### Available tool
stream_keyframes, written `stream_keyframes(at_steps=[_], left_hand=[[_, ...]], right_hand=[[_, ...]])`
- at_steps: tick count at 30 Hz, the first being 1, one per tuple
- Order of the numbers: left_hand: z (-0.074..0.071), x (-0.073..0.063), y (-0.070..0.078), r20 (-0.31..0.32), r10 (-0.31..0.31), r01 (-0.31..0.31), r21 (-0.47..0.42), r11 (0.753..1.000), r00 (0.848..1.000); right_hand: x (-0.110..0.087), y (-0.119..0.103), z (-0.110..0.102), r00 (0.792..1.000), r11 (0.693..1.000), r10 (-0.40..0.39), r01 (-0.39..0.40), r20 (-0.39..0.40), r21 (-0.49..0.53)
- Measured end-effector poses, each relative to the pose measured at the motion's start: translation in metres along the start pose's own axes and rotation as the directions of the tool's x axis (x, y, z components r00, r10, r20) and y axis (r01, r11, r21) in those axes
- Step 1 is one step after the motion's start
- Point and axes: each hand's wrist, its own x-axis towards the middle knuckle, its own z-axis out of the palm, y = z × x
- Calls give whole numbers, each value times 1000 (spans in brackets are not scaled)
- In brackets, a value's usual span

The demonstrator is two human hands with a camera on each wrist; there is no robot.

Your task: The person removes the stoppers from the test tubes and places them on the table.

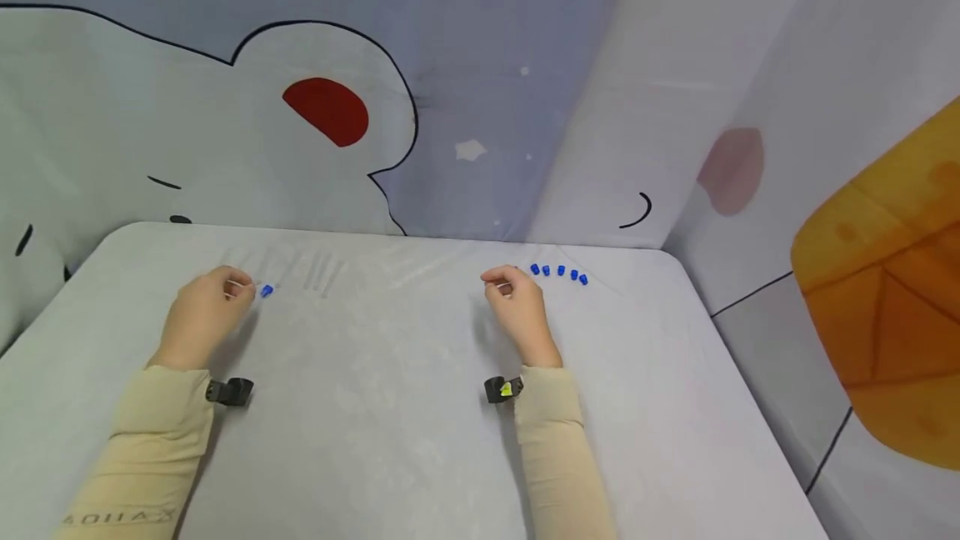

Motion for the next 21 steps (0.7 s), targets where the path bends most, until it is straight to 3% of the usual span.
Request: stream_keyframes(at_steps=[8, 15, 21], left_hand=[[-3, -1, -16, 147, -8, 1, 49, 999, 989], [-3, 0, -16, 180, -39, 31, 48, 998, 983], [0, 3, -20, 215, -57, 47, 55, 997, 975]], right_hand=[[-4, -10, 12, 997, 997, -74, 74, 22, -2], [-4, -18, 17, 994, 995, -98, 99, 38, -1], [-6, -18, 25, 989, 992, -114, 118, 99, -37]])
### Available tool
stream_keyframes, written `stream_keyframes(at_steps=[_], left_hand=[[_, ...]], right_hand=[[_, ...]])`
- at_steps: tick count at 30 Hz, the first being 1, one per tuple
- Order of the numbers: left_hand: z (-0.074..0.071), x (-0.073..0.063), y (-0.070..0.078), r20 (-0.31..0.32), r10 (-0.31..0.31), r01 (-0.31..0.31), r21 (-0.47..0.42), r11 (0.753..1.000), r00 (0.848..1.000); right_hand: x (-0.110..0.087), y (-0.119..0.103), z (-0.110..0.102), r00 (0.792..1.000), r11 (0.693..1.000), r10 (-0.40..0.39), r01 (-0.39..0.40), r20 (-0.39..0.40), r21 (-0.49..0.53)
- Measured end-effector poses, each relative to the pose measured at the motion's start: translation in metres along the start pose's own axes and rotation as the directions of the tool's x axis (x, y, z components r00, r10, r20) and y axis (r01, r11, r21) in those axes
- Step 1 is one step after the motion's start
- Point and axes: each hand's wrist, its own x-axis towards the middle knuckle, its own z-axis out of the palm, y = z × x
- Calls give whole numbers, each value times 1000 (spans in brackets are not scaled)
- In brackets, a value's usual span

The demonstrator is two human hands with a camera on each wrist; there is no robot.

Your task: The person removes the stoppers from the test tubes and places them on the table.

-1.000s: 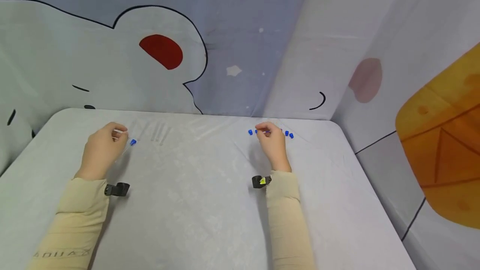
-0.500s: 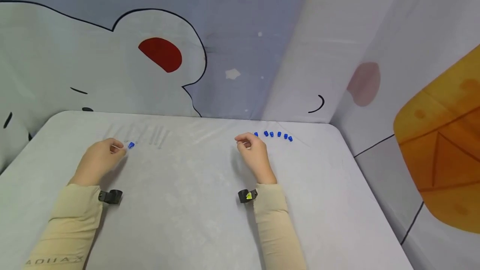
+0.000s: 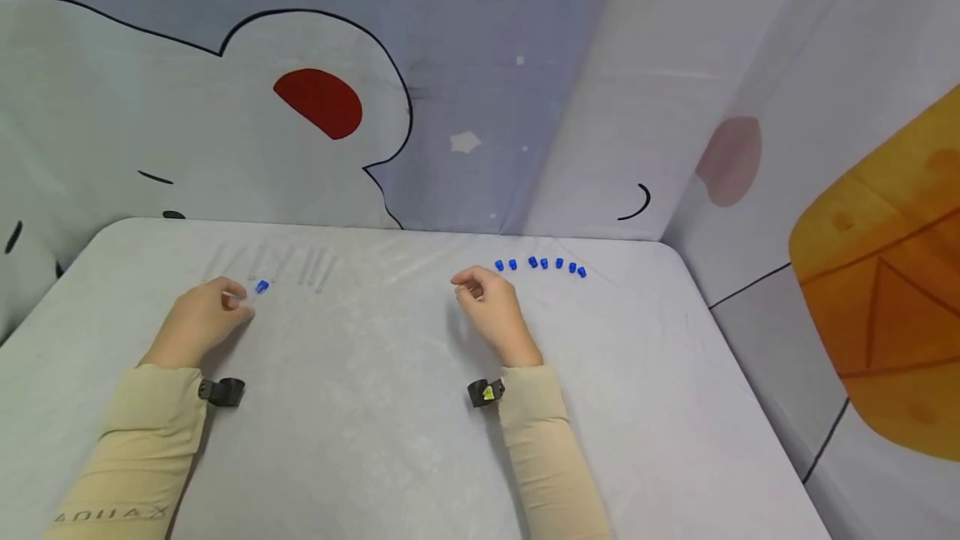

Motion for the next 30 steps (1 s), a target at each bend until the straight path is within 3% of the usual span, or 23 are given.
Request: stream_keyframes(at_steps=[10, 18, 24, 30], left_hand=[[2, 4, -3, 16, 47, -47, -10, 999, 999], [1, 4, 3, 57, 58, -55, -42, 998, 997], [-1, 1, 22, 107, 106, -88, -156, 984, 989], [-3, -6, 44, 163, 202, -160, -241, 957, 966]], right_hand=[[-2, -2, 7, 992, 996, -44, 52, 122, -66], [-2, 2, 10, 984, 991, -89, 103, 157, -81], [-2, 1, 11, 975, 987, -135, 148, 179, -61], [-3, -4, 12, 964, 981, -179, 191, 198, -44]])
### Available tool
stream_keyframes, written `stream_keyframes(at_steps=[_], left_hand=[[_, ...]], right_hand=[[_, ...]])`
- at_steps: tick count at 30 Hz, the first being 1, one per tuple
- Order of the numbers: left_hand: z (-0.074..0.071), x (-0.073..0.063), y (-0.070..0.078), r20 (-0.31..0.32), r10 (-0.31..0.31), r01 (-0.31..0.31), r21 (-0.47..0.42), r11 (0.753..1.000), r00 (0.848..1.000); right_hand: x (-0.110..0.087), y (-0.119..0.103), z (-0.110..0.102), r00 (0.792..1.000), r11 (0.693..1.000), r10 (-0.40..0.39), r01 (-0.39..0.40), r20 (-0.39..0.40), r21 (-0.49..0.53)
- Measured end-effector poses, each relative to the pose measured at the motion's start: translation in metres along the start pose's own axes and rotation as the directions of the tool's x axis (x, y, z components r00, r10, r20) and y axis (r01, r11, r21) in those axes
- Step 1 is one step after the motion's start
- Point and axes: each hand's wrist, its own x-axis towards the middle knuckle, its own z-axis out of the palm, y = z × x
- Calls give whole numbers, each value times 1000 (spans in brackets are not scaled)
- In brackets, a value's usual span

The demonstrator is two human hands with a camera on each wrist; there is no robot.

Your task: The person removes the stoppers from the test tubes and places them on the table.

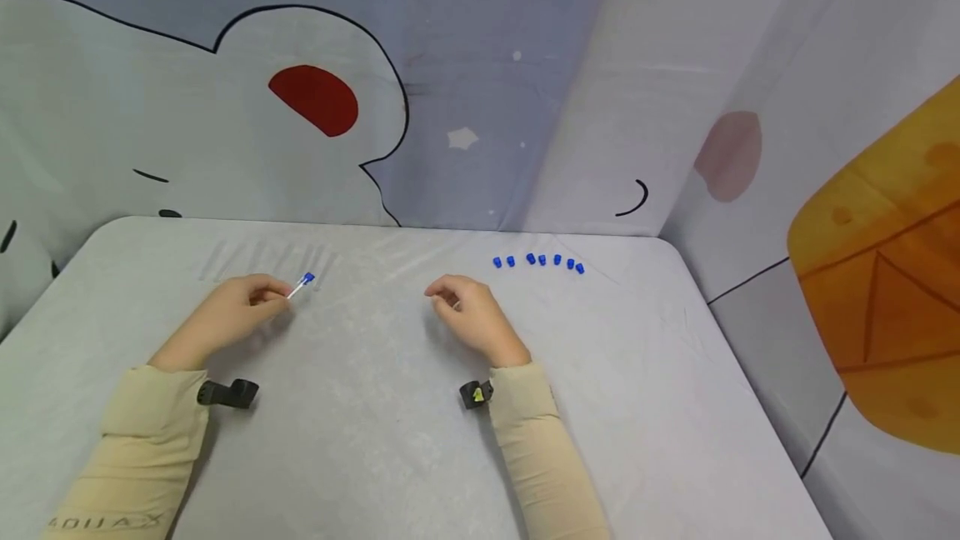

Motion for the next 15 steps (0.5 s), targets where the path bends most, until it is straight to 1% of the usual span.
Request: stream_keyframes(at_steps=[4, 6, 10, 15], left_hand=[[4, -1, 9, 43, 59, -58, -17, 998, 997], [7, -1, 12, 72, 88, -85, -43, 995, 994], [12, -1, 15, 134, 143, -127, -122, 984, 981], [19, 0, 19, 193, 192, -148, -222, 964, 962]], right_hand=[[-1, -4, 0, 999, 999, -35, 35, 4, 10], [0, -5, 1, 999, 998, -53, 53, 7, 18], [-1, -8, 3, 997, 996, -78, 77, 22, 37], [-1, -11, 5, 994, 995, -95, 93, 58, 47]])
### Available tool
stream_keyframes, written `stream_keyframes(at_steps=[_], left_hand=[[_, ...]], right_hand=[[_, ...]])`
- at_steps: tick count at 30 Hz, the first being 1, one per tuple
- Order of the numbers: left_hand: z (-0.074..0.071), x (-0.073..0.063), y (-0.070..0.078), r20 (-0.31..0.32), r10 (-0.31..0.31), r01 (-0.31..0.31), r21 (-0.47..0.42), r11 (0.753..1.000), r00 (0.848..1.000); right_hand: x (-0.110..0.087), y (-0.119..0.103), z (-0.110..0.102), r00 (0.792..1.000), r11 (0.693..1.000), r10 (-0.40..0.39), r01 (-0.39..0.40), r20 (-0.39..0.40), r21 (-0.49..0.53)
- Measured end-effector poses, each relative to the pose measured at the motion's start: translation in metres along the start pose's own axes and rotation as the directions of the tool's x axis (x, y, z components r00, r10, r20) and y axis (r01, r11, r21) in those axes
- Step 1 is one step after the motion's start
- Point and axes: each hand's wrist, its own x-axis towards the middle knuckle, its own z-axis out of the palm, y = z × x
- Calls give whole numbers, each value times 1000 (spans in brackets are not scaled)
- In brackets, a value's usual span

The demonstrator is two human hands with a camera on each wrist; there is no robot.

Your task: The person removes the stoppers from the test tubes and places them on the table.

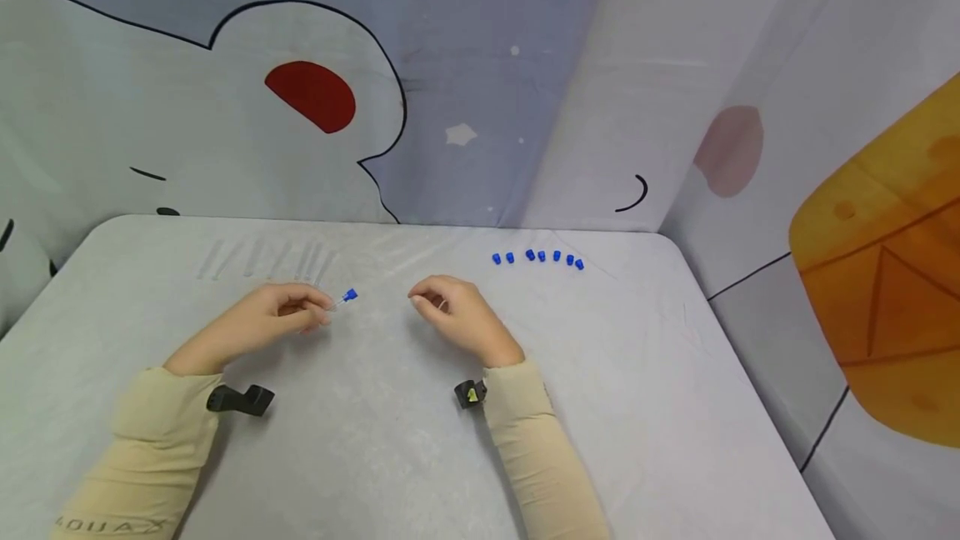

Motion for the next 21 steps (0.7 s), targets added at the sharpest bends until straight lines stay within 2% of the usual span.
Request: stream_keyframes(at_steps=[3, 8, 13, 21], left_hand=[[4, 2, 1, 30, 23, -22, -41, 999, 999], [12, 4, 5, 72, 53, -49, -56, 997, 996], [17, 5, 10, 100, 71, -67, -36, 997, 993], [20, 4, 13, 107, 81, -80, -13, 997, 991]], right_hand=[[1, -1, 2, 999, 1000, -27, 27, 24, 1], [3, -3, 6, 995, 996, -83, 81, 61, 22], [3, -6, 10, 990, 993, -108, 102, 96, 62], [2, -12, 15, 985, 990, -122, 112, 118, 88]])
